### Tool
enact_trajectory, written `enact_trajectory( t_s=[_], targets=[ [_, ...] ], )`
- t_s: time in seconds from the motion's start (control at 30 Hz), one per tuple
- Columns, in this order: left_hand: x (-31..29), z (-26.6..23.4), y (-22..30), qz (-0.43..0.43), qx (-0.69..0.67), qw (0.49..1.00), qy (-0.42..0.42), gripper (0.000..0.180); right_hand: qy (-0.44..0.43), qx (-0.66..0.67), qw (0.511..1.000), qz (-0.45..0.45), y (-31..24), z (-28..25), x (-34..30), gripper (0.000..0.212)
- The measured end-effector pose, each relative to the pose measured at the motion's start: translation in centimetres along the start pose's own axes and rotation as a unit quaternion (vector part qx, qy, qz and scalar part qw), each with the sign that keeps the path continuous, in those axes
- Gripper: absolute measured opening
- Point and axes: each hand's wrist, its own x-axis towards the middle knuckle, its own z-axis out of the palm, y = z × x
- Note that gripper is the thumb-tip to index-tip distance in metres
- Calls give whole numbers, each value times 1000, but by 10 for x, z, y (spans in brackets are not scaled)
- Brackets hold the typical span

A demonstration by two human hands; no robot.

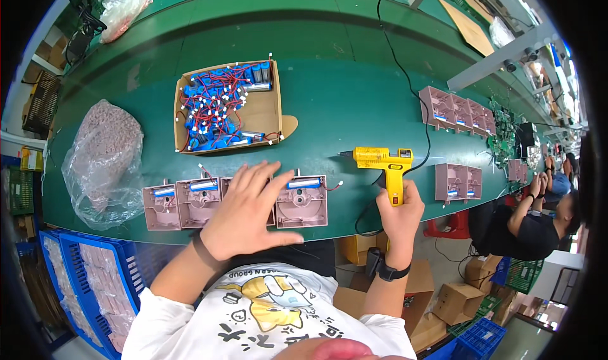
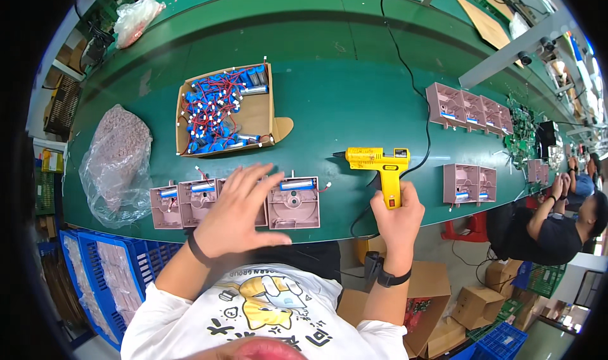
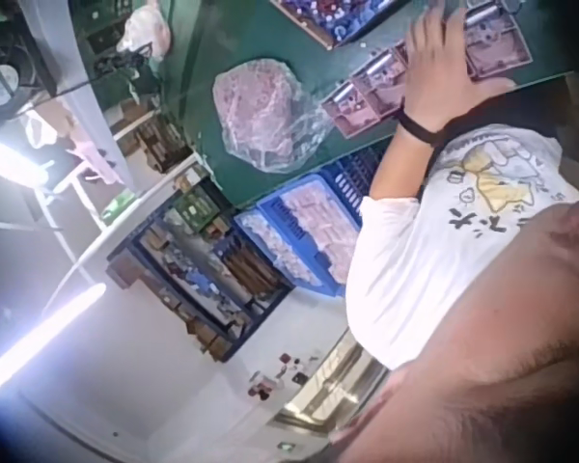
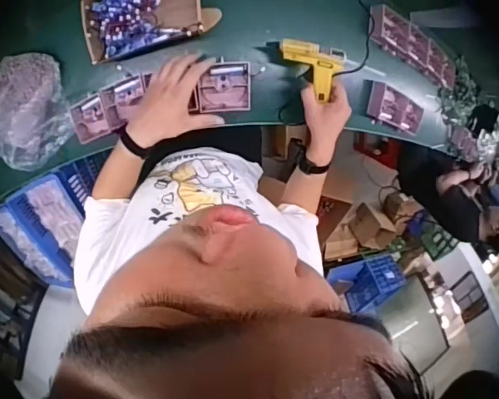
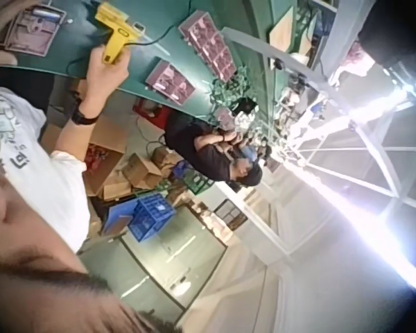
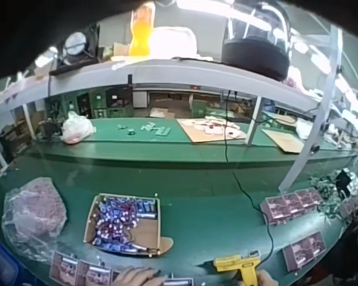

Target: The user is applying hot glue and assembling components into plastic storage boxes on a factory assembly line.

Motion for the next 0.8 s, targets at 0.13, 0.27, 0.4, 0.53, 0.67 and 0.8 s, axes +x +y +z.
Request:
enact_trajectory(
  t_s=[0.13, 0.27, 0.4, 0.53, 0.67, 0.8],
  targets=[
    [-6, 7, -5, 1, 4, 1000, -30, 105, 7, -5, 1000, -13, 1, 12, -1, 21],
    [-8, 17, -8, -2, 9, 1000, -13, 106, 22, -24, 999, -26, -11, 26, 11, 22],
    [-9, 25, -10, -3, 24, 1000, 17, 105, 52, -60, 996, -40, -16, 29, 20, 22],
    [-12, 26, -10, 3, 25, 999, 22, 105, 61, -61, 996, -29, -14, 19, 14, 22],
    [-12, 27, -12, 5, 32, 999, 24, 105, 72, -80, 994, -23, -8, 17, 8, 23],
    [-13, 28, -11, 8, 31, 999, 27, 106, 68, -67, 995, -35, -9, 20, 3, 23]
  ],
)
